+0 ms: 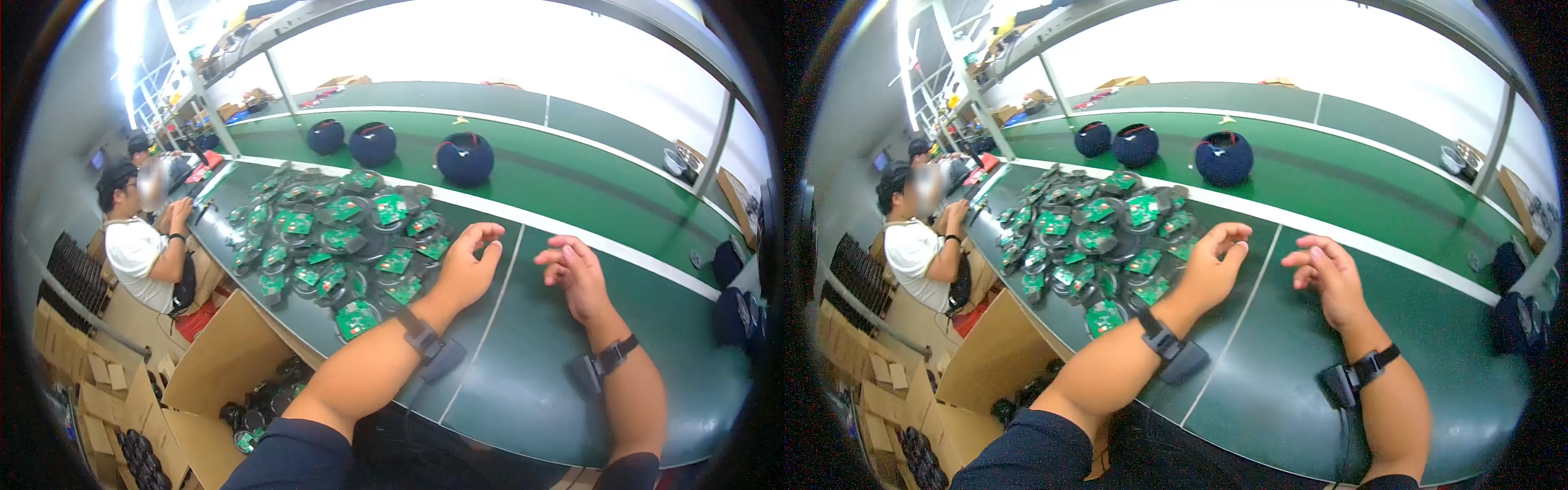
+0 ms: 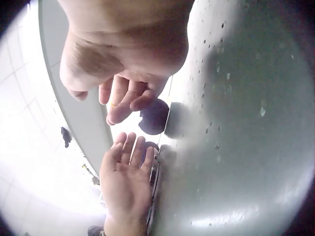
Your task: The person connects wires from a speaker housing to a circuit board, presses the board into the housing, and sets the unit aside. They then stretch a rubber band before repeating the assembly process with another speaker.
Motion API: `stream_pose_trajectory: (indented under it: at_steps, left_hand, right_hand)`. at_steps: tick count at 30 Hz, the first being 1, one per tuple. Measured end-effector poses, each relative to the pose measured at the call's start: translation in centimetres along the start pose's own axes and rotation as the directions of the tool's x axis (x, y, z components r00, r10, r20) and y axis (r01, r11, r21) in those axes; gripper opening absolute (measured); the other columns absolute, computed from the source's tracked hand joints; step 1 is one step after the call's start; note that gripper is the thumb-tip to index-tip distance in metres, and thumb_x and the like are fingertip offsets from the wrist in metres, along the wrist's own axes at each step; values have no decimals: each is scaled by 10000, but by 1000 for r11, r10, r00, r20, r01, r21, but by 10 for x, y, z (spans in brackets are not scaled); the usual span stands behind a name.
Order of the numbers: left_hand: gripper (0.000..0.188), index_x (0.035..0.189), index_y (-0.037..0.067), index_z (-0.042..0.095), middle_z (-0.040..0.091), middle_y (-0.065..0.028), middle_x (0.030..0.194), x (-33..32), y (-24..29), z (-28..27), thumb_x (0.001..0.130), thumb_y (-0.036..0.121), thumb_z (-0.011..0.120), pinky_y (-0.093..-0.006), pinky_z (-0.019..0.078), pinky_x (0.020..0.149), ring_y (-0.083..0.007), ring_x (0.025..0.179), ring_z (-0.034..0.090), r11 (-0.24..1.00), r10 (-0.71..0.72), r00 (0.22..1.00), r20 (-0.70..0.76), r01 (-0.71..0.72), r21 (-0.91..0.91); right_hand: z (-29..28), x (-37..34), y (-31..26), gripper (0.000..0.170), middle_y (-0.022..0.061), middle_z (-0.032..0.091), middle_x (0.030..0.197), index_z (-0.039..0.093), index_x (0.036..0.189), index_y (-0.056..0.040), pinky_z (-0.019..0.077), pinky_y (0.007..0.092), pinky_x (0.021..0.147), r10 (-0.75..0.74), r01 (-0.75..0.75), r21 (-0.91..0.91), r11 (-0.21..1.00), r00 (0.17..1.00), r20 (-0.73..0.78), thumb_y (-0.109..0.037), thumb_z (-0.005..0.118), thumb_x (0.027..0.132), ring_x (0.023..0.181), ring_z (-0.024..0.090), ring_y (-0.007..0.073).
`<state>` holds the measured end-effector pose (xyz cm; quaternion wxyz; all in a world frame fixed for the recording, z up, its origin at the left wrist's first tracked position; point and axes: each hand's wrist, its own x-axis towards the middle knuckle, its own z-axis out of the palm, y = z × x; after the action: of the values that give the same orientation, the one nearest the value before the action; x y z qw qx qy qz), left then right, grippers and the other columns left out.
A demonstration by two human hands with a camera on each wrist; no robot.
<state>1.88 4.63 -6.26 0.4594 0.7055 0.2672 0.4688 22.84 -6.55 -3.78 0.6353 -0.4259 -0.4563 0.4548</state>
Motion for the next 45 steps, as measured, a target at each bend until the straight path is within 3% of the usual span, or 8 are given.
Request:
stream_pose_trajectory:
  at_steps: [3, 8, 13, 28, 32, 35, 39, 45]
  left_hand:
    - [347, 1357, -14, 571, 655, -107, 1246, -7, 5, 8, 1014, 39, 575, -329, 503, 1002, -166, 1121, 638, 987, 48, 976, 214, -14, -159]
    - [496, 1494, -9, 476, 660, -105, 1241, -13, 18, 8, 1014, 36, 591, -339, 523, 982, -166, 1066, 654, 896, -36, 832, 553, 272, -350]
    - [234, 1206, 21, 588, 660, -46, 1114, -10, 16, 5, 994, 79, 669, -291, 523, 879, -136, 998, 646, 821, -112, 823, 557, 393, -415]
    - [89, 1051, 55, 619, 736, -92, 1058, -8, 25, -4, 1003, 111, 669, -284, 551, 793, -149, 907, 675, 816, -102, 657, 747, 485, -314]
    - [76, 1035, 66, 627, 720, -82, 1063, -9, 27, -5, 997, 111, 676, -286, 551, 780, -147, 905, 672, 799, -73, 675, 735, 480, -362]
    - [108, 1028, 59, 621, 677, -74, 1059, -8, 22, -4, 974, 101, 705, -286, 564, 711, -149, 914, 675, 816, -79, 813, 576, 385, -432]
    - [130, 986, 49, 595, 660, -74, 1022, -12, 40, 1, 948, 41, 719, -272, 572, 672, -146, 865, 672, 806, -62, 885, 461, 317, -500]
    - [150, 997, 52, 564, 643, -39, 960, -20, 38, 6, 934, 2, 691, -260, 553, 704, -104, 835, 645, 909, -22, 959, 282, 137, -393]
  right_hand:
    - [8, -2, -4, 361, 154, 731, 1053, 555, 1311, -29, 537, 292, 716, 29, -30, 25, 999, 999, 44, -303, 488, 1085, 754, 649, 159]
    - [7, -3, -7, 490, 181, 719, 1081, 495, 1390, -4, 539, 308, 770, 45, -81, 113, 990, 954, 298, -392, 460, 1093, 810, 661, 190]
    - [5, -3, -7, 483, 160, 727, 1052, 490, 1401, -9, 536, 306, 776, 63, -92, 99, 991, 961, 269, -379, 482, 1091, 837, 665, 184]
    - [8, -8, -13, 446, 86, 668, 898, 466, 1397, -23, 529, 312, 815, 219, -267, 58, 962, 880, 421, -108, 616, 985, 819, 649, 170]
    - [9, -7, -11, 435, 81, 646, 886, 467, 1385, -35, 520, 321, 817, 190, -265, 116, 957, 878, 439, -103, 613, 981, 800, 631, 171]
    - [12, -8, -10, 395, 66, 629, 860, 480, 1342, -59, 502, 324, 793, 152, -247, 212, 946, 912, 382, -124, 616, 976, 763, 603, 159]
    - [11, -7, -6, 369, 80, 645, 899, 488, 1325, -68, 496, 305, 764, 107, -226, 371, 901, 943, 314, -103, 628, 986, 754, 586, 152]
    - [21, -8, -3, 385, 77, 653, 914, 492, 1315, -89, 478, 298, 733, 13, -45, 269, 962, 993, 118, -94, 679, 978, 746, 568, 134]
